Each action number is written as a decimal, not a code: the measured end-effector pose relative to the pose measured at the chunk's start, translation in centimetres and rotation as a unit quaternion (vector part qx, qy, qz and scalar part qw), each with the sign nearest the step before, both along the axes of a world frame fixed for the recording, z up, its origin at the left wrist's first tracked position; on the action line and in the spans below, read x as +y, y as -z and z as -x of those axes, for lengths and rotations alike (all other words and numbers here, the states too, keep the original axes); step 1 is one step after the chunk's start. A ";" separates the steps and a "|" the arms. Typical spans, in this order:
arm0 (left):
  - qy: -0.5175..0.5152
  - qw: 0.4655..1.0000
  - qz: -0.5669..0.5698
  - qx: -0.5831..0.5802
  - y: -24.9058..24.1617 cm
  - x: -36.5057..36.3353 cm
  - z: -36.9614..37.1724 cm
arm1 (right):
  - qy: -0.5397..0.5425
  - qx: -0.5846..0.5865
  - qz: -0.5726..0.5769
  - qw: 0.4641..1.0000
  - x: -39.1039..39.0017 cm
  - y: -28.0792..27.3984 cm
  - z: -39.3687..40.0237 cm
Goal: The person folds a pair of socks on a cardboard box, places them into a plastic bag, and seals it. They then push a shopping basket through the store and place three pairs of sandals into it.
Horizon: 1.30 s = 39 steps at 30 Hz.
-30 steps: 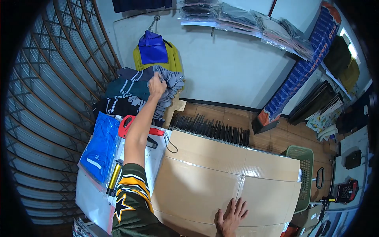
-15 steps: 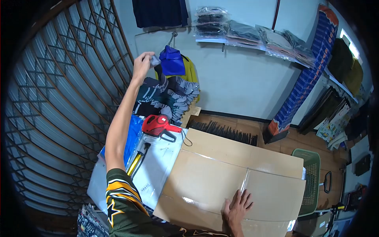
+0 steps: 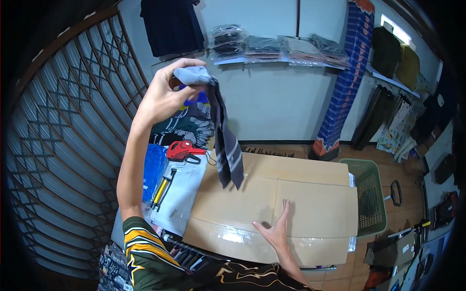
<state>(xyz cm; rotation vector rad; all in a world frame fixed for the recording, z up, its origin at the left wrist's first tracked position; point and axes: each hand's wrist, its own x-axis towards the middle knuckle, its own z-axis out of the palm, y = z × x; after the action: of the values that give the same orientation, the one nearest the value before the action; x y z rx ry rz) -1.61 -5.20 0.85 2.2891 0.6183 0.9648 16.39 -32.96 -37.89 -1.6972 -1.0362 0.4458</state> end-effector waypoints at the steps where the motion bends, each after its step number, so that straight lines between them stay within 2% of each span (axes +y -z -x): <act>1: -0.047 0.998 -0.024 0.016 -0.6 -3.9 -1.3 | 0.003 -0.020 -0.018 1.000 -0.7 -0.5 0.0; 2: 0.001 0.997 -0.082 -0.009 0.2 -4.7 -1.9 | -0.013 -0.017 -0.027 0.999 -1.4 -1.2 0.0; 4: -0.005 0.998 -0.060 0.025 0.1 -8.6 -2.7 | -0.047 -0.011 -0.049 0.998 -2.7 -2.8 -0.3; 7: -0.060 0.964 -0.241 0.096 -0.3 -12.9 -3.5 | -0.102 0.017 -0.073 0.992 -5.0 -3.1 -1.3; 9: -0.059 0.955 -0.279 0.079 0.2 -14.5 -4.3 | -0.141 0.076 -0.041 0.986 -6.8 -2.2 -2.5; 12: -0.029 0.995 -0.086 -0.031 1.1 -16.0 -5.9 | -0.177 0.198 0.043 0.963 -9.1 -0.1 -4.5; 13: -0.034 0.998 -0.050 -0.026 1.3 -16.3 -6.0 | -0.187 0.198 0.073 0.959 -10.0 0.1 -5.3; 16: -0.061 0.994 -0.055 -0.072 3.5 -14.2 -6.1 | -0.223 0.328 0.029 0.918 -12.1 -0.6 -8.6; 17: -0.087 0.993 -0.074 -0.034 4.6 -12.9 -5.3 | -0.224 0.332 0.018 0.916 -12.6 -1.0 -10.1; 18: -0.093 0.992 -0.058 -0.063 6.2 -12.3 -5.0 | -0.234 0.317 0.019 0.919 -13.1 -0.5 -12.1; 20: -0.114 0.992 0.000 -0.054 10.6 -9.8 -2.7 | -0.197 0.213 0.046 0.956 -14.2 -0.6 -15.6; 22: -0.196 0.972 0.131 0.023 15.5 -9.1 -0.5 | -0.119 0.242 0.032 0.962 -14.7 -1.2 -17.7; 23: -0.183 0.973 0.143 -0.004 20.0 -8.0 0.8 | -0.078 0.256 0.023 0.963 -14.9 -1.3 -18.4; 24: -0.169 0.973 0.156 -0.031 24.7 -7.1 1.9 | -0.041 0.220 0.015 0.974 -14.7 -0.5 -19.3; 26: -0.195 0.939 0.284 0.008 31.3 -7.5 3.6 | 0.033 0.149 0.003 0.988 -13.9 2.4 -20.7; 28: -0.280 0.895 0.345 0.035 36.2 -9.2 4.0 | 0.056 0.024 0.064 0.996 -13.2 3.4 -21.1; 30: -0.330 0.917 0.204 0.099 44.2 -9.2 6.0 | 0.038 -0.147 0.101 0.983 -12.8 3.8 -21.1; 31: -0.350 0.918 0.131 0.131 46.3 -9.1 6.6 | 0.013 -0.120 0.154 0.981 -12.8 2.3 -20.4; 34: -0.330 0.921 0.145 0.150 44.3 -12.3 5.3 | 0.014 -0.151 0.184 0.971 -12.2 2.1 -19.8; 35: -0.310 0.923 0.176 0.147 44.4 -12.5 5.1 | 0.014 -0.162 0.185 0.969 -12.0 2.2 -19.8; 39: -0.317 0.921 0.172 0.146 45.2 -13.0 4.2 | 0.027 -0.185 0.196 0.963 -11.7 2.4 -19.5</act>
<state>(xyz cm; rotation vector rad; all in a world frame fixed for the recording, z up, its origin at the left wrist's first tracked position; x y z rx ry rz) -5.81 -18.25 -44.39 1.9448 1.5919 0.7008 35.89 -44.62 -40.25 -2.2181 -1.2211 0.3169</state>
